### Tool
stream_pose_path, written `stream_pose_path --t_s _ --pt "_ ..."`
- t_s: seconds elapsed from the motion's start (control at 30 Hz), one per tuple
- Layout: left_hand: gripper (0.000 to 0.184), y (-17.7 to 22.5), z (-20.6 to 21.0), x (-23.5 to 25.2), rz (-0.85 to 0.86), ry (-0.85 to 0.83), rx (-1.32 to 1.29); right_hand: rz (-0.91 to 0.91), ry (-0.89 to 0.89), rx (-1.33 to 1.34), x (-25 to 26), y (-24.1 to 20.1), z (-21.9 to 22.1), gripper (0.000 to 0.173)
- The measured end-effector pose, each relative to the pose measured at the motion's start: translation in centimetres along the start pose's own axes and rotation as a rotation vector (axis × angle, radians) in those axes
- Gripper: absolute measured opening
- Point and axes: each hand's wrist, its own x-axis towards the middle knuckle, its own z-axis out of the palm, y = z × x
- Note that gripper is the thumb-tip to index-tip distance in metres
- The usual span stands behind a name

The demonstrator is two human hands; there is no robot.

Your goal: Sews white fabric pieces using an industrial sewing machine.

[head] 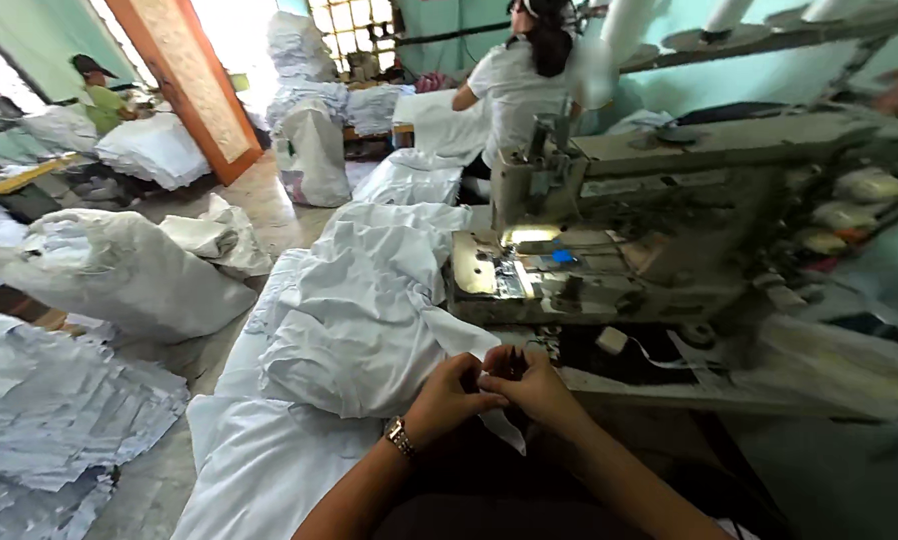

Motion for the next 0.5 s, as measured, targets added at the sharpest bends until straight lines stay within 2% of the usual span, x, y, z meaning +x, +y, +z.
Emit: stream_pose_path --t_s 0.1,0.17,0.2,0.3,0.37,0.43,0.5 --pt "0.02 0.7 -1.0 0.3 -0.055 -0.12 -0.012 0.026 -0.111 0.072 -0.3 -0.3 -0.4 0.031" --pt "0.017 1.6 -2.3 -0.1 0.03 -0.11 0.099 -0.068 -0.158 -0.003 -0.6 -0.7 -0.7 0.038" --pt "0.017 2.2 -3.1 -0.6 0.092 -0.013 0.206 -0.134 -0.141 -0.088 -0.7 -0.9 -1.0 0.038" --pt "0.012 4.7 -5.7 -3.4 0.343 0.521 0.549 -0.298 0.049 -0.508 -0.9 -0.6 -2.3 0.035" --pt "0.009 6.7 -6.8 -5.1 0.449 0.662 0.747 -0.354 0.185 -0.71 -0.6 0.6 -2.8 0.027" --pt "0.007 6.7 -6.7 -6.1 0.386 0.608 0.962 -0.353 0.245 -0.684 -0.7 1.4 -2.5 0.019" --pt "0.019 4.9 -6.5 -6.6 0.171 0.471 1.136 -0.239 0.243 -0.376 -0.7 1.0 -2.5 0.013"
